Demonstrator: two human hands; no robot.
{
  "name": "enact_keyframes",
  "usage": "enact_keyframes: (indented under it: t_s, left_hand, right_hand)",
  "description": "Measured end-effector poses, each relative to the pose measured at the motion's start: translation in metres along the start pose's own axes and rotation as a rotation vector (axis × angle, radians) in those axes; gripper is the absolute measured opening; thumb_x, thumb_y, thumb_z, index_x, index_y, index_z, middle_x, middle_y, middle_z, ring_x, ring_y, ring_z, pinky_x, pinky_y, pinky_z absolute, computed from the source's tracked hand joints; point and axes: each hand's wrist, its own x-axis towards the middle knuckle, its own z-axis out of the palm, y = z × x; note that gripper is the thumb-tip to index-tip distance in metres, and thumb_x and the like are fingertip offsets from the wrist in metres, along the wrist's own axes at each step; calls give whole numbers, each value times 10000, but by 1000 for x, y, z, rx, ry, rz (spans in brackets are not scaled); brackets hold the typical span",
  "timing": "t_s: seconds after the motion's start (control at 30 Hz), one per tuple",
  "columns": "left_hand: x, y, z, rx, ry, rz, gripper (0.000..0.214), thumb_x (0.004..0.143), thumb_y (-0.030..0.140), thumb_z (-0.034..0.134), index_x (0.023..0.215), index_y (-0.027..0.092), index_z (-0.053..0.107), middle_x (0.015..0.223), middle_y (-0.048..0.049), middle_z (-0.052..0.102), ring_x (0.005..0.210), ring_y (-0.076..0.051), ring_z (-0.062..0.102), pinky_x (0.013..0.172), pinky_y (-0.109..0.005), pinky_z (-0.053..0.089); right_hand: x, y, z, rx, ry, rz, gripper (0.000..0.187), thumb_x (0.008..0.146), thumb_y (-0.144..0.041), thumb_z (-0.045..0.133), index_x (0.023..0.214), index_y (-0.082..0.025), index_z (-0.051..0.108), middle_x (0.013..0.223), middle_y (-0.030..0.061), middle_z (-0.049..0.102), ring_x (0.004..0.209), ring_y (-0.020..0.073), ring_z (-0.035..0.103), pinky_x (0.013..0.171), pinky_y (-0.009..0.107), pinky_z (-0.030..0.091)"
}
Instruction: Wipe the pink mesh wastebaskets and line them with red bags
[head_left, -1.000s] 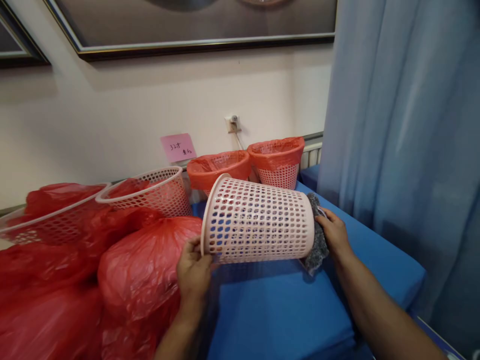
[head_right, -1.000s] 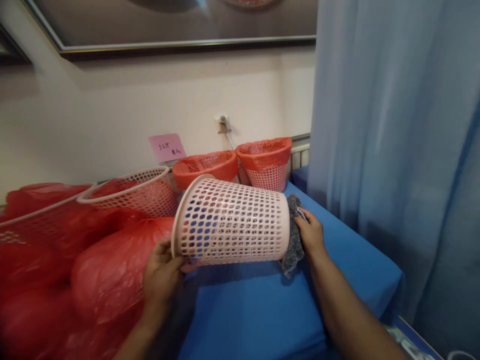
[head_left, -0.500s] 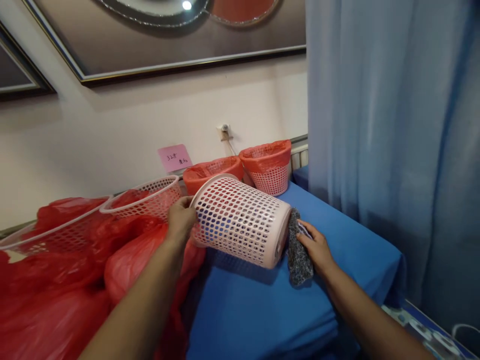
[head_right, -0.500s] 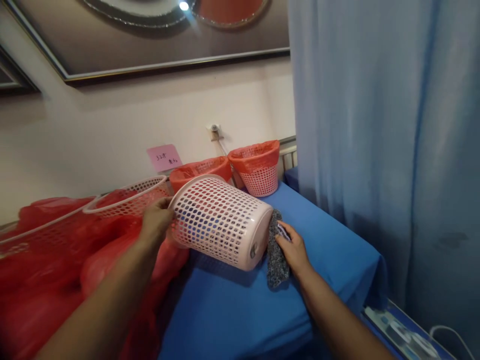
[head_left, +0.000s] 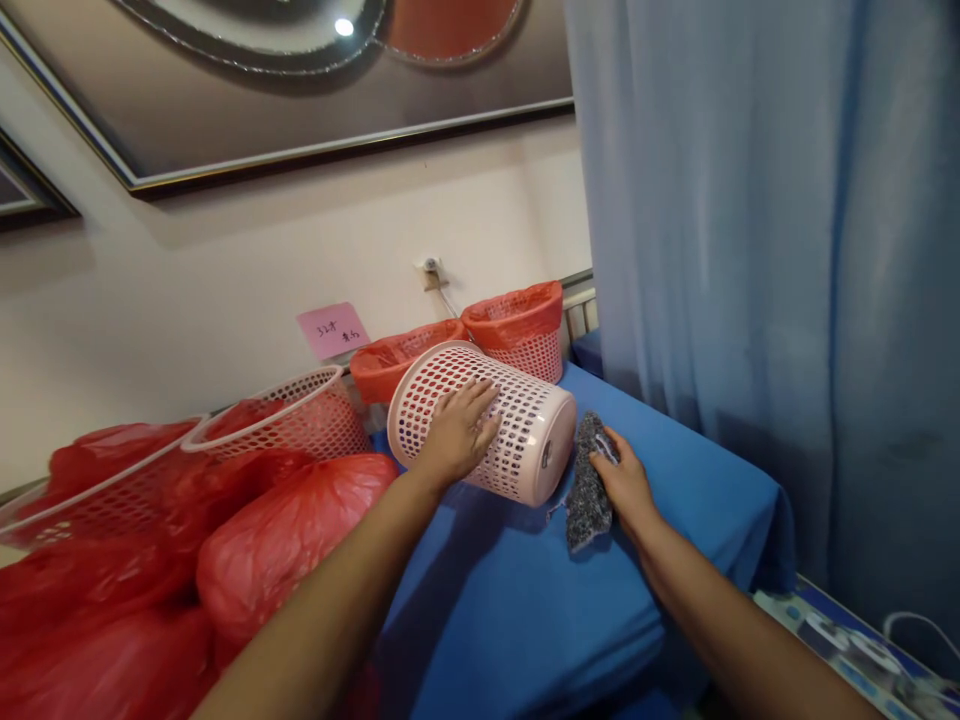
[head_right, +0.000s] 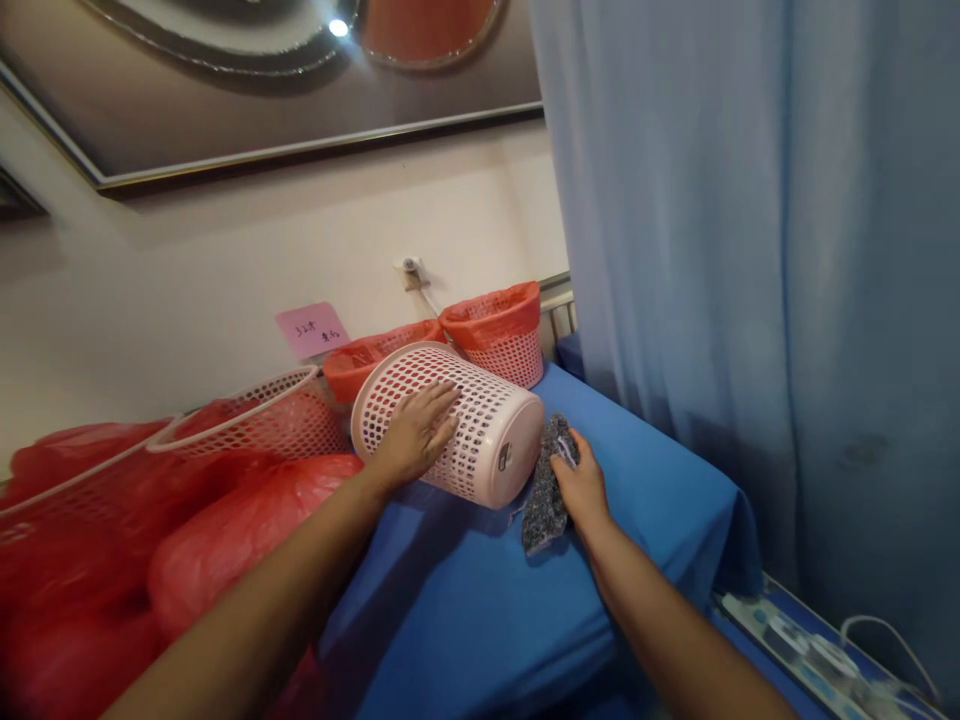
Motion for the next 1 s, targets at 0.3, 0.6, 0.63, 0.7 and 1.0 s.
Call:
enact_keyframes:
  t_s: [0.3, 0.6, 0.63, 0.7, 1.0]
  left_hand:
    - [4, -5, 14, 56, 24, -9, 441, 1009, 390, 423, 1391, 234, 580, 1473, -86, 578, 1395, -269, 483, 1155, -500, 342]
    - [-2, 0, 17, 66, 44, -35, 427, 996, 342, 441, 1368, 209, 603, 1452, -86, 600, 1373, -266, 512, 1142, -497, 361]
    - [-2, 0, 18, 65, 42, -36, 427, 995, 339, 441, 1368, 210, 603, 1452, -86, 600, 1373, -266, 512, 1144, -497, 361]
    - [-2, 0, 18, 64, 37, -36, 426, 993, 334, 442, 1368, 213, 604, 1456, -85, 597, 1378, -269, 507, 1147, -503, 357]
    - [-4, -4, 21, 68, 66, -22, 418, 988, 326, 458, 1364, 217, 606, 1455, -82, 597, 1366, -261, 522, 1142, -484, 361]
  right_hand:
    - [-1, -11, 21, -327, -121, -305, 669, 809, -286, 550, 1464, -167, 482, 1427, 151, 551, 1306, 283, 541, 1131, 454, 401]
    - [19, -7, 12, -433, -160, -142, 592, 832, -311, 520, 1394, -126, 514, 1328, 152, 637, 1188, 271, 623, 1046, 423, 473]
    - [20, -11, 14, -451, -138, -150, 609, 845, -318, 505, 1417, -110, 484, 1363, 171, 606, 1231, 280, 593, 1070, 436, 448]
    - [12, -16, 20, -493, -156, -157, 563, 834, -305, 519, 1358, -99, 541, 1302, 188, 633, 1200, 297, 603, 1055, 445, 450]
    - [-66, -8, 7, -321, -522, -129, 402, 771, -264, 569, 1149, -186, 682, 1057, 63, 742, 929, 229, 689, 911, 374, 544]
